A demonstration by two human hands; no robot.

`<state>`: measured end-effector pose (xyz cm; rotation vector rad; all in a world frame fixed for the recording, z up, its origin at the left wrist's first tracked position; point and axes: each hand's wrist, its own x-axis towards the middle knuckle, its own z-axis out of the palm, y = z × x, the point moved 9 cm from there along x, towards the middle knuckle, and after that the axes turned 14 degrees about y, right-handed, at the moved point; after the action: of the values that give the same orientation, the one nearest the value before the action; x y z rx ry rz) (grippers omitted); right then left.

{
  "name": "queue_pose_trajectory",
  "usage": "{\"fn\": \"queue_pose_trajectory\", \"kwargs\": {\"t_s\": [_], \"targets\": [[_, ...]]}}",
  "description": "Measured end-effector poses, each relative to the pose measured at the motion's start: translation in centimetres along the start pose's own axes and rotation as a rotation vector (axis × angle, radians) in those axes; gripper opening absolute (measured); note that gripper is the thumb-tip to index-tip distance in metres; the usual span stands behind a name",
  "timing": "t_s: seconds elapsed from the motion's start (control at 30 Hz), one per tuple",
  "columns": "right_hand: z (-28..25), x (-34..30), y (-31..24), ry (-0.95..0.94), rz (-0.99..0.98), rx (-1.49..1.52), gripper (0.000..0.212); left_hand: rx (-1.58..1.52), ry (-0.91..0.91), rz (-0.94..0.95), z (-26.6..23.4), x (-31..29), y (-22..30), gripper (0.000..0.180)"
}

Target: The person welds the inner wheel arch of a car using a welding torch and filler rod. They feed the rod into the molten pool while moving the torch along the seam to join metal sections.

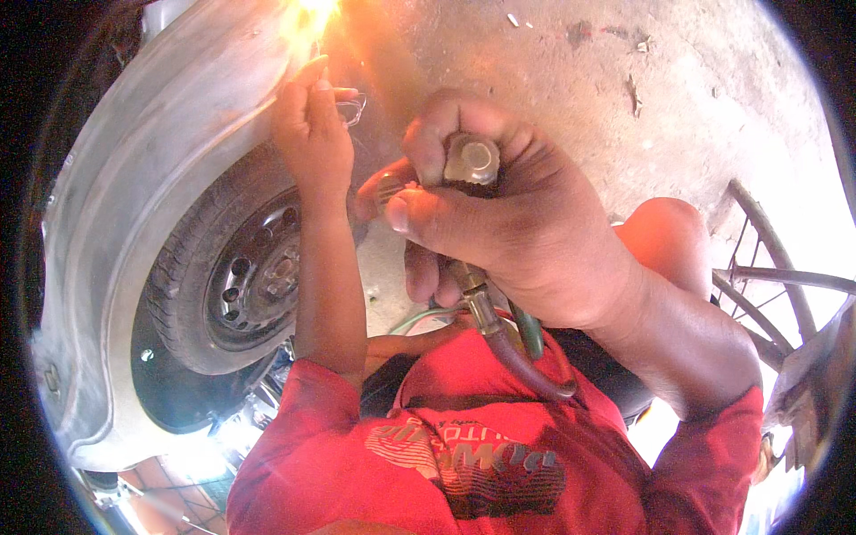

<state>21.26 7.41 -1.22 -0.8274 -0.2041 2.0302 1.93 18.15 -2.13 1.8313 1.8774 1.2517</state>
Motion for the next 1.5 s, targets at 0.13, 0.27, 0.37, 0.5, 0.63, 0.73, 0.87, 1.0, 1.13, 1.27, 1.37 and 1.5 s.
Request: {"fn": "queue_pose_trajectory", "kwargs": {"t_s": [0.13,0.27,0.37,0.5,0.63,0.73,0.87,1.0,1.13,1.27,1.37,1.5], "targets": [[-1.0,0.0,0.2,0.12,-0.005,-0.127,0.023,-0.086,0.054,-0.076,-0.3,-0.4,-1.0,0.024],[-2.0,0.2,0.2,0.174,0.029,-0.211,0.019,0.02,0.119,-0.147,-1.2,-1.0,-3.9,0.022],[-2.0,-0.1,0.1,0.162,-0.025,-0.219,0.019,0.091,0.132,-0.269,-1.2,-1.3,-5.7,0.019],[-1.8,-0.3,0.3,0.207,-0.015,-0.228,0.021,0.113,0.144,-0.372,-0.8,-1.8,-8.4,0.024],[-0.4,-0.8,0.9,0.264,-0.026,-0.272,0.021,0.108,0.109,-0.319,-0.3,-2.4,-13.8,0.028],[0.9,-1.0,0.8,0.282,-0.046,-0.309,0.02,-0.019,0.048,-0.265,0.9,-3.5,-11.0,0.029],[2.3,-0.6,1.0,0.228,-0.078,-0.318,0.02,-0.098,0.046,-0.338,0.7,-4.8,-8.3,0.028],[2.1,-1.2,1.5,0.168,-0.096,-0.338,0.022,-0.157,0.12,-0.281,0.3,-4.4,-7.0,0.024],[2.4,-1.4,1.5,0.154,-0.099,-0.342,0.024,-0.103,0.208,-0.143,-0.5,-3.4,-5.3,0.023],[3.1,-1.5,1.3,0.101,-0.105,-0.287,0.024,-0.076,0.154,-0.196,-0.1,-3.1,-4.9,0.027],[3.0,-1.2,1.4,0.08,-0.11,-0.305,0.024,-0.042,0.143,-0.228,0.1,-3.0,-4.9,0.029],[3.2,-0.8,1.4,0.061,-0.102,-0.26,0.024,-0.074,0.261,-0.076,0.0,-2.3,-4.3,0.022]]}}
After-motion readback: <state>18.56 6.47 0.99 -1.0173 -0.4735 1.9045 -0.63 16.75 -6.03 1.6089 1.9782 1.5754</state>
